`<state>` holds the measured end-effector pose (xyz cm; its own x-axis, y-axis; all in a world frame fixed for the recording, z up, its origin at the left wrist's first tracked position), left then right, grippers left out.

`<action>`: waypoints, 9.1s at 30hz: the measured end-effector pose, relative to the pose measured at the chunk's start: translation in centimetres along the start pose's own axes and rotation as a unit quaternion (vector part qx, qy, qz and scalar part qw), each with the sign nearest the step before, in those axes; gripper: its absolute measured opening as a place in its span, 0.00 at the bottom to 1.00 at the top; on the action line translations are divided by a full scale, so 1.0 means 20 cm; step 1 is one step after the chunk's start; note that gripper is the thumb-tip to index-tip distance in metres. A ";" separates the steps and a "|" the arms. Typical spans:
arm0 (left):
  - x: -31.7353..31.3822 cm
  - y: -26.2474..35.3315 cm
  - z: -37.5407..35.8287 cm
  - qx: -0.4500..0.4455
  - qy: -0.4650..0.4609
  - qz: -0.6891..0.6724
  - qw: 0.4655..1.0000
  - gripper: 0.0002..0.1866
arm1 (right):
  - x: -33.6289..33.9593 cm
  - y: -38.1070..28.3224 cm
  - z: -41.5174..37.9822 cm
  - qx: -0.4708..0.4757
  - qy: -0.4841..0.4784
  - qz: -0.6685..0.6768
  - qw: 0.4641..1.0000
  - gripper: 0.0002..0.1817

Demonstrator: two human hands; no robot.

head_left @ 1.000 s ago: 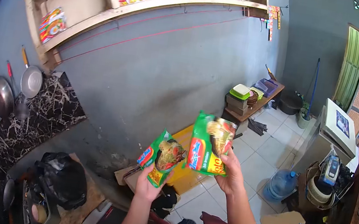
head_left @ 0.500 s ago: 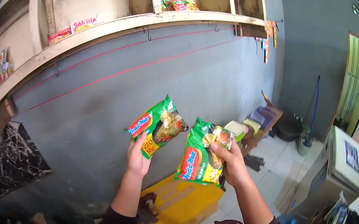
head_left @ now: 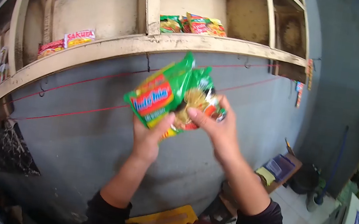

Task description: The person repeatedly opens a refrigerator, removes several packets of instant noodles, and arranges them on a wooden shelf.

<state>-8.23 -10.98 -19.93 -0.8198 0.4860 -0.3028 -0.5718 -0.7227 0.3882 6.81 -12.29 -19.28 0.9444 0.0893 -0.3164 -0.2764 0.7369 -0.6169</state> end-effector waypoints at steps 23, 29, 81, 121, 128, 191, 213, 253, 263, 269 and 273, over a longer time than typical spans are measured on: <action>-0.36 0.00 1.01 -0.271 -0.109 0.805 0.516 0.24 | -0.29 -0.18 1.29 -0.012 -0.257 -0.166 0.952 0.21; -0.46 0.00 1.03 -0.114 -0.090 0.895 0.422 0.25 | -0.26 -0.30 1.30 0.065 -0.157 -0.505 0.846 0.21; 0.19 2.71 -2.82 0.068 0.603 0.759 0.235 0.22 | -2.09 -0.22 -3.13 -0.039 -0.766 0.286 0.575 0.28; 1.95 4.46 -3.18 0.373 0.033 0.817 0.439 0.10 | -3.93 -0.26 -4.29 -0.045 -0.401 -0.379 0.833 0.08; 1.52 4.33 -3.42 0.478 -0.002 0.533 0.698 0.10 | -3.48 -0.66 -4.37 -0.055 -0.444 -0.381 0.809 0.09; 4.10 3.03 -5.30 0.468 -0.242 0.826 0.199 0.39 | -3.55 2.10 -5.03 -0.302 -0.152 -0.554 0.761 0.12; 1.88 4.07 -3.61 0.433 0.383 -0.096 0.810 0.22 | -2.29 -1.06 -3.85 -0.281 0.029 -0.462 0.841 0.22; 1.73 4.00 -2.96 0.372 0.306 -0.065 0.874 0.22 | -2.92 -0.45 -3.94 -0.318 0.170 0.030 0.932 0.15; 1.09 2.81 -2.27 0.351 0.236 -0.223 0.878 0.21 | -1.77 -0.63 -3.13 -0.162 0.309 0.142 0.926 0.19; 0.71 2.21 -1.65 0.197 0.198 -0.176 0.944 0.18 | -1.39 -0.78 -2.61 -0.152 0.211 0.166 0.951 0.20; 0.56 1.91 -1.36 0.169 0.164 -0.143 0.961 0.19 | -1.31 -0.77 -2.23 -0.163 0.118 0.112 0.973 0.20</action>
<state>-38.44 -46.59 -32.11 -0.6049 0.4205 -0.6763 -0.7956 -0.3545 0.4912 -21.67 -55.89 -33.62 0.7969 0.0384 -0.6029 -0.5491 0.4619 -0.6965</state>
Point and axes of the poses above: each hand's wrist, its own z-axis towards the middle knuckle, its own x-axis out of the back of the hand, y = z × x, the point moved 4 cm from there along z, towards the middle knuckle, and after that the axes turned 1 degree about -x, right-handed, at the moved point
